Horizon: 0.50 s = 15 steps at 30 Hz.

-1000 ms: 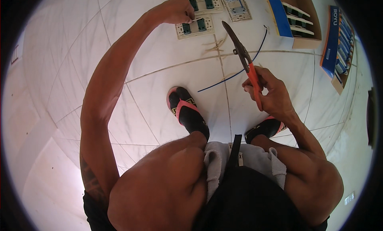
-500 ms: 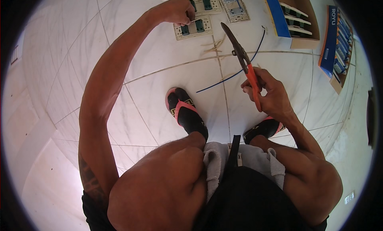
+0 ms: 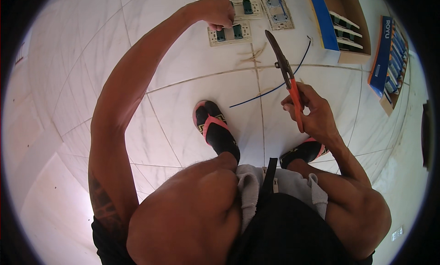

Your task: The person prepares electrical wires while sitting on the floor by using pliers to strip insulation and trim the ends of a white cable.

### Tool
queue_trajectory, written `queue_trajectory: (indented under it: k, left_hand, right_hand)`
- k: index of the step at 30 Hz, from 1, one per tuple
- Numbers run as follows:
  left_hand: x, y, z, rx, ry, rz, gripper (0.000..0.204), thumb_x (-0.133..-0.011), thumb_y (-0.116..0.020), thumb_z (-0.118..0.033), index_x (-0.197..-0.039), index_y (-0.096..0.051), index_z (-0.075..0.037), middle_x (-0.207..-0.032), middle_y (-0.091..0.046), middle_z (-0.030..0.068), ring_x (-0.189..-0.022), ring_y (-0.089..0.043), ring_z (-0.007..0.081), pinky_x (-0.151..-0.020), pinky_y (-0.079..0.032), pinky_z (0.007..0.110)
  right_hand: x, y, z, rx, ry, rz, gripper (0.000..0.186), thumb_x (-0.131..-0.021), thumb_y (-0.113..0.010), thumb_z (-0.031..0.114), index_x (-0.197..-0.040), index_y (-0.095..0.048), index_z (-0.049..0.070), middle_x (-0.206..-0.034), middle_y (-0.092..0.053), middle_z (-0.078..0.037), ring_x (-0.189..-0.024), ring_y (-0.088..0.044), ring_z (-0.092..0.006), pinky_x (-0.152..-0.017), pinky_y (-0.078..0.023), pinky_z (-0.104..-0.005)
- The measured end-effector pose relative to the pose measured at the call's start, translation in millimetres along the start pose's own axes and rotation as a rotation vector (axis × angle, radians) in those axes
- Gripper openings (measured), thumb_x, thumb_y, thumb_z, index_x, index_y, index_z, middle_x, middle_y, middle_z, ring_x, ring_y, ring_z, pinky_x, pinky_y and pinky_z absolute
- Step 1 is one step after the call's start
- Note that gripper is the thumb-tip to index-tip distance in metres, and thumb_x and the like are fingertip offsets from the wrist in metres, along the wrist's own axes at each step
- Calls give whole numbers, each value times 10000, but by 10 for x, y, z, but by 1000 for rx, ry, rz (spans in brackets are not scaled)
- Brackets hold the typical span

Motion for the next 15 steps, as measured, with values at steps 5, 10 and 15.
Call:
queue_trajectory:
  k: [5, 10, 15]
  left_hand:
    - [-57, -11, 75, -19, 35, 7, 189, -800, -680, -142, -871, -722, 28, -747, -702, 100, -651, -705, 165, -589, -608, 288]
    - [-97, -27, 32, -18, 41, 30, 218, -794, -688, -141, -912, -729, 38, -737, -699, 96, -638, -693, 162, -580, -589, 286]
    - [-82, -31, 49, -18, 49, 28, 176, -792, -674, -127, -878, -724, 19, -694, -677, 93, -603, -684, 165, -564, -576, 289]
  right_hand:
    - [-14, -29, 18, 10, -42, 67, 519, -895, -730, 53, -1361, -508, -3, -1015, -724, -93, -927, -681, -155, -842, -540, -318]
    - [12, -6, 40, 24, -17, 56, 507, -894, -724, 42, -1352, -511, -8, -1001, -720, -93, -932, -678, -155, -813, -544, -307]
    - [12, -35, 28, -18, -19, 60, 504, -892, -715, 28, -1352, -512, -7, -987, -712, -99, -925, -668, -152, -793, -539, -297]
Point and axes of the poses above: each hand's wrist, its own x-axis away from the middle knuckle, its own y-axis out of the back of the hand, z = x × y, the point moved 7 cm from there along -x, towards the middle knuckle
